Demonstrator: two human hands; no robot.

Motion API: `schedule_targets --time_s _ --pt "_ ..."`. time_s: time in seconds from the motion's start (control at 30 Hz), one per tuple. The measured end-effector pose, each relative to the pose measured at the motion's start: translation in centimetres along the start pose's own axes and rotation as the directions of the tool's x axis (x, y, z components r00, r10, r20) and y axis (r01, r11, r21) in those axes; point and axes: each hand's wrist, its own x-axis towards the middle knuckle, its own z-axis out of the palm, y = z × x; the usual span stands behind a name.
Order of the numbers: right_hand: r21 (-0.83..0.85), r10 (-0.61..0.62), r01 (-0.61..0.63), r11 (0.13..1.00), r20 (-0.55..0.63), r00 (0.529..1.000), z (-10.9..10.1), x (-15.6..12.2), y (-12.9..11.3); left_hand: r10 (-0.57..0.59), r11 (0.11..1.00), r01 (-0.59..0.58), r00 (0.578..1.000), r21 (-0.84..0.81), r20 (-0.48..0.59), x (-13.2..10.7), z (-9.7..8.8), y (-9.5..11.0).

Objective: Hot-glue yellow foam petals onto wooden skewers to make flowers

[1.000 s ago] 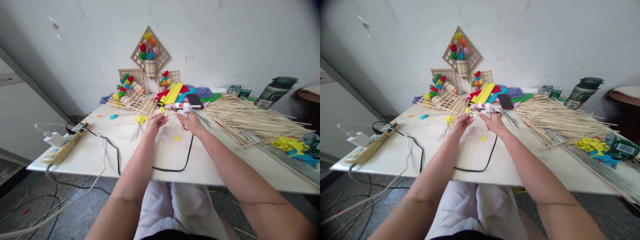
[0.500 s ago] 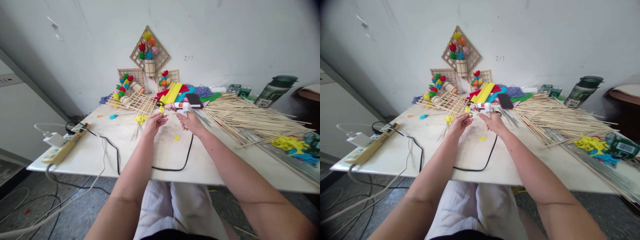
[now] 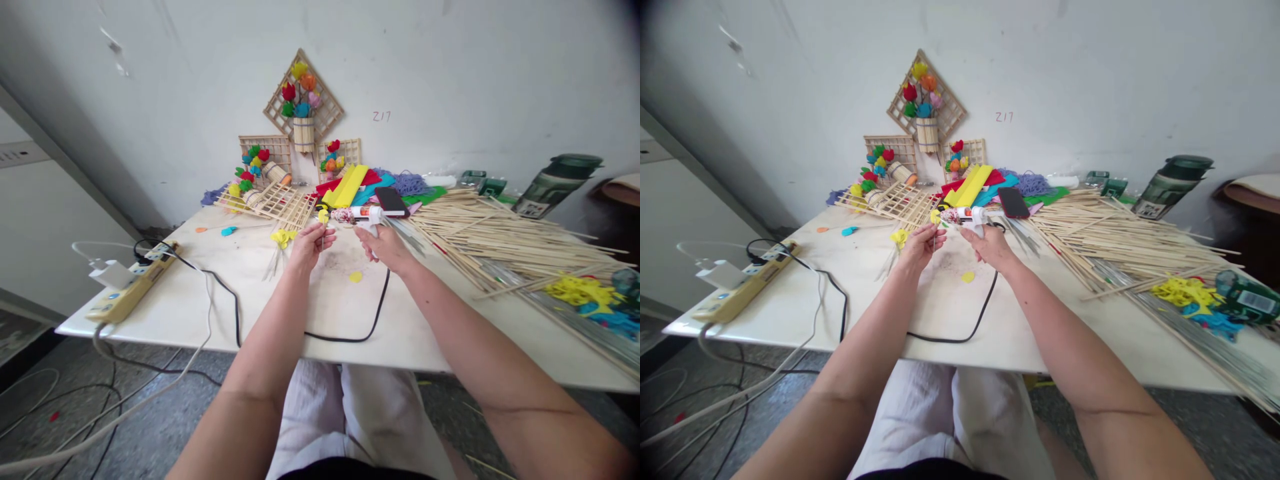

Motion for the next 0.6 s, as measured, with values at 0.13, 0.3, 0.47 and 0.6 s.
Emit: schedule_targets --time_s 0.13,0.3,0.47,0.6 --pt "-0.011 0.007 -0.007 1.0 0.008 1.0 -0.01 0.11 0.29 0.011 1.0 -0.011 1.0 -0.017 -0.004 0.09 -0.12 -0.04" --pt "-0.021 0.016 -0.016 1.0 0.028 0.999 -0.07 0.07 0.02 0.013 1.0 -0.013 1.0 -0.021 -0.007 0.12 -0.16 -0.04" --pt "-0.044 0.015 -0.015 0.999 0.001 1.0 -0.1 0.11 -0.04 -0.001 1.0 0.001 1.0 -0.017 -0.022 0.12 -0.08 -0.01" --pt "-0.046 0.028 -0.029 0.999 -0.006 1.0 -0.2 -0.02 -0.36 0.006 1.0 -0.006 1.0 -0.029 -0.013 0.18 -0.12 -0.05"
